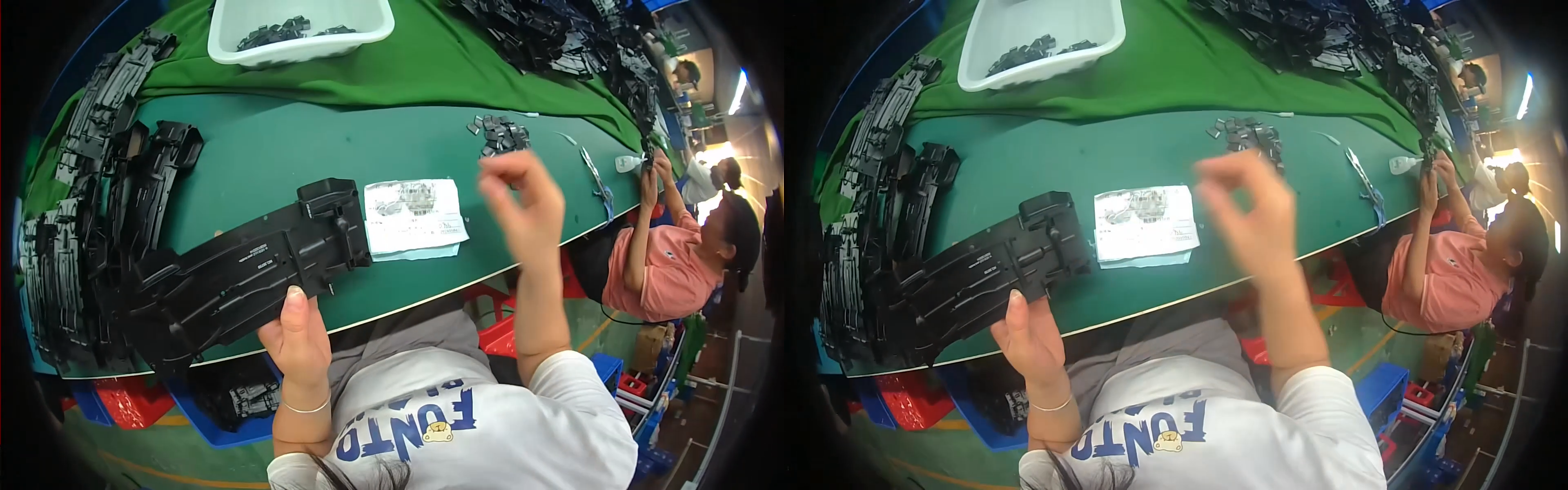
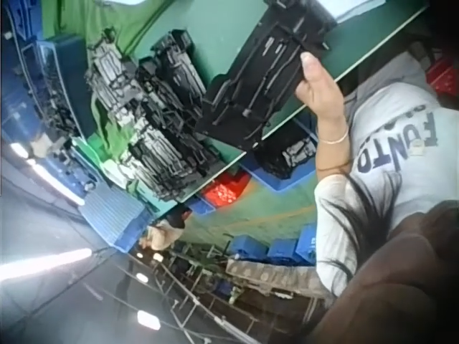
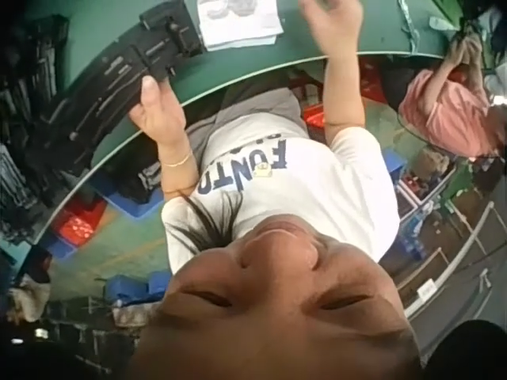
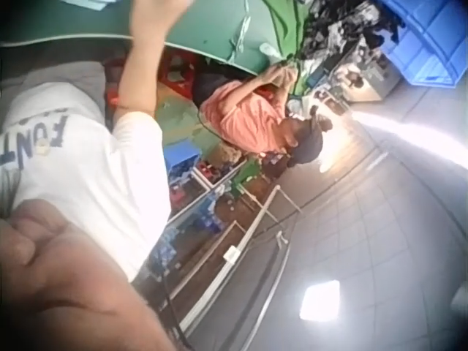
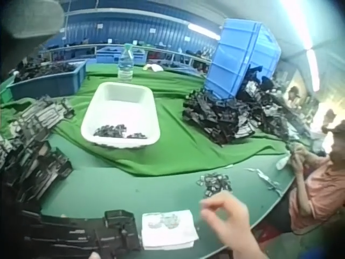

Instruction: The person repeatedly attaches small plastic pieces onto toy car chassis parts by hand and stacks the assembled chassis onto a pile on the workstation table.

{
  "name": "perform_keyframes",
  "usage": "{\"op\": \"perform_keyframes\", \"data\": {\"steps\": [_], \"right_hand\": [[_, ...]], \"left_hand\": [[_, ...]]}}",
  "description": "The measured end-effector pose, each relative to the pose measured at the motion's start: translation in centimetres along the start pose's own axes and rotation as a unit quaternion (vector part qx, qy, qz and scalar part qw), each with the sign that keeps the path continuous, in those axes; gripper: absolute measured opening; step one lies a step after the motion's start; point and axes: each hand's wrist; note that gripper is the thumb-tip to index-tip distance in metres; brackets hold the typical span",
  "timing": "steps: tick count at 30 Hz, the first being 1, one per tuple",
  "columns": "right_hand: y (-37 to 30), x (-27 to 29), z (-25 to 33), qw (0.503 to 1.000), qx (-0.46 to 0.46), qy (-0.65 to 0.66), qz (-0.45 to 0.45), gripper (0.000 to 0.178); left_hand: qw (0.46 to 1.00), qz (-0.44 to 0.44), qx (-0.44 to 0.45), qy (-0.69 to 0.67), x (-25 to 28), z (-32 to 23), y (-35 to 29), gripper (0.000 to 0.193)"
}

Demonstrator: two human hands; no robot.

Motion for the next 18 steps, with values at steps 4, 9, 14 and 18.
{"op": "perform_keyframes", "data": {"steps": [4,9,14,18], "right_hand": [[4.1,3.6,-2.9,0.986,-0.035,-0.161,-0.033,0.012],[6.5,2.3,-3.9,0.972,-0.008,-0.234,0.022,0.010],[6.7,2.5,-5.1,0.983,0.022,-0.183,0.024,0.006],[6.9,3.1,-5.4,0.986,0.038,-0.160,0.006,0.005]], "left_hand": [[1.000,0.008,-0.015,0.014,-0.2,0.7,-0.2,0.031],[0.998,-0.033,-0.043,0.038,-0.2,0.7,0.3,0.030],[0.999,-0.036,0.007,0.040,-0.2,0.3,1.0,0.014],[0.998,-0.040,0.036,-0.023,-1.3,-2.5,4.7,0.013]]}}
Point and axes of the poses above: each hand's wrist, its own y-axis towards the middle knuckle, its own x-axis out of the back of the hand, z = x × y, and after that the axes turned 15 degrees about -x, right-handed
